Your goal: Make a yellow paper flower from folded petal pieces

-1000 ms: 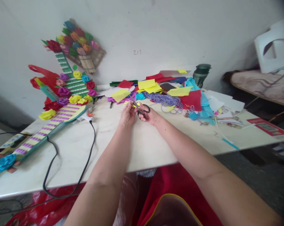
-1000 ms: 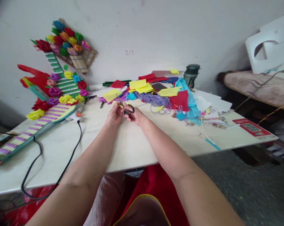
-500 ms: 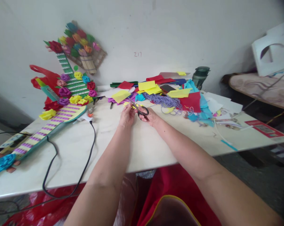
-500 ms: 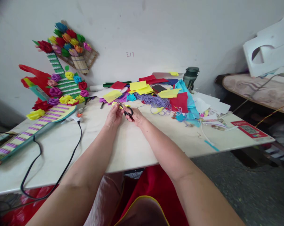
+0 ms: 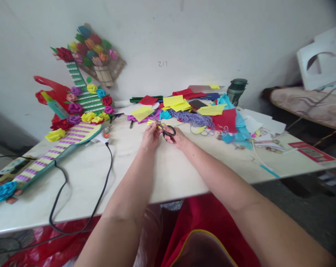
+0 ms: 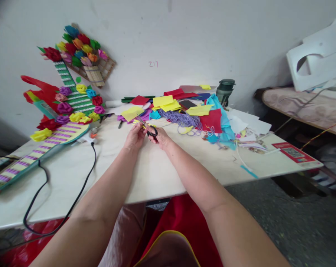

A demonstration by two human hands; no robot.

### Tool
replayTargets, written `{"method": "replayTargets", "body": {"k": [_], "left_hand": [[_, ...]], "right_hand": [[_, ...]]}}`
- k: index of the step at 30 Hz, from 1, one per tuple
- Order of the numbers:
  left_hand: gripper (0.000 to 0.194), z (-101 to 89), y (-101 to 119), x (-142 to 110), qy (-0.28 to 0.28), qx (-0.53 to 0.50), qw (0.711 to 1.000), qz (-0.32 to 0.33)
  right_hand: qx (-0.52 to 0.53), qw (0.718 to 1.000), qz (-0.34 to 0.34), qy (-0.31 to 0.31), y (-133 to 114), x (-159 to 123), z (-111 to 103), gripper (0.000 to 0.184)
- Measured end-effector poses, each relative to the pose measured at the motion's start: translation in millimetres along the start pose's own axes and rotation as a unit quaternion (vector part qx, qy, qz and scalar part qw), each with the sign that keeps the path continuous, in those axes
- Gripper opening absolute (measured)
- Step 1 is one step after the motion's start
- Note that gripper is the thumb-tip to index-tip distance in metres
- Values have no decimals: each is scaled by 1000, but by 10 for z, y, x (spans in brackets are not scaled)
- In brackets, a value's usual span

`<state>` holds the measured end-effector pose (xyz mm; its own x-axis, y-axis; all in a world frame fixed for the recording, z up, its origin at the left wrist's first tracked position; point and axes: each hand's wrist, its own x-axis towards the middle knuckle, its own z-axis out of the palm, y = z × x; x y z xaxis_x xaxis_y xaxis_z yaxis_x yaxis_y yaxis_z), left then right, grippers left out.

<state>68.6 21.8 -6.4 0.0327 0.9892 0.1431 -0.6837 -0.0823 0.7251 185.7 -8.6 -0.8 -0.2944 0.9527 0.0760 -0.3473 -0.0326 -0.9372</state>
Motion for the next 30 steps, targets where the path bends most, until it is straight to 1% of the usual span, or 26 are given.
{"method": "replayTargets", "body": {"k": [4, 7, 10, 12, 15, 18, 19, 20, 21, 22, 24, 25, 27, 29, 30], "left_hand": [[9, -12, -7, 0, -15, 5, 1000, -2], [10, -19, -12, 1, -24, 16, 1000, -6], [10, -15, -11, 0, -12, 22, 1000, -9], [10, -14, -9, 3, 0, 22, 1000, -10], [10, -39, -3, 32, 37, 5, 999, 7], [12, -98, 21, 89, 97, -33, 994, 49], [12, -121, 33, 109, 108, -41, 992, 57], [13, -142, 47, 127, 124, -47, 989, 62], [13, -160, 62, 140, 136, -53, 987, 64], [14, -174, 76, 147, 138, -59, 987, 58], [15, -187, 102, 144, 147, -70, 986, 36], [15, -187, 115, 133, 141, -71, 987, 22], [14, -173, 139, 100, 109, -67, 992, -6], [15, -150, 168, 61, 73, -65, 995, -35], [16, -139, 184, 43, 61, -68, 995, -47]], "right_hand": [[-2, 1000, 19, -14, 27, 16, -30, 44], [0, 1000, 18, -16, 28, 28, -44, 44], [-2, 1000, 6, -9, 27, 32, -32, 44], [-3, 1000, 10, -4, 28, 27, -18, 43], [-5, 999, 47, -13, 8, 6, -31, 41], [-16, 994, 91, -64, -73, -31, -116, 38], [-22, 991, 98, -85, -114, -44, -157, 37], [-31, 991, 91, -94, -158, -55, -201, 35], [-42, 992, 84, -88, -202, -62, -246, 33], [-50, 994, 72, -69, -245, -65, -290, 31], [-70, 997, 33, -17, -317, -59, -368, 30], [-84, 996, 15, 11, -345, -53, -403, 29], [-121, 991, -15, 58, -391, -44, -463, 28], [-157, 985, -39, 68, -432, -53, -520, 28], [-171, 982, -47, 58, -452, -66, -549, 27]]}}
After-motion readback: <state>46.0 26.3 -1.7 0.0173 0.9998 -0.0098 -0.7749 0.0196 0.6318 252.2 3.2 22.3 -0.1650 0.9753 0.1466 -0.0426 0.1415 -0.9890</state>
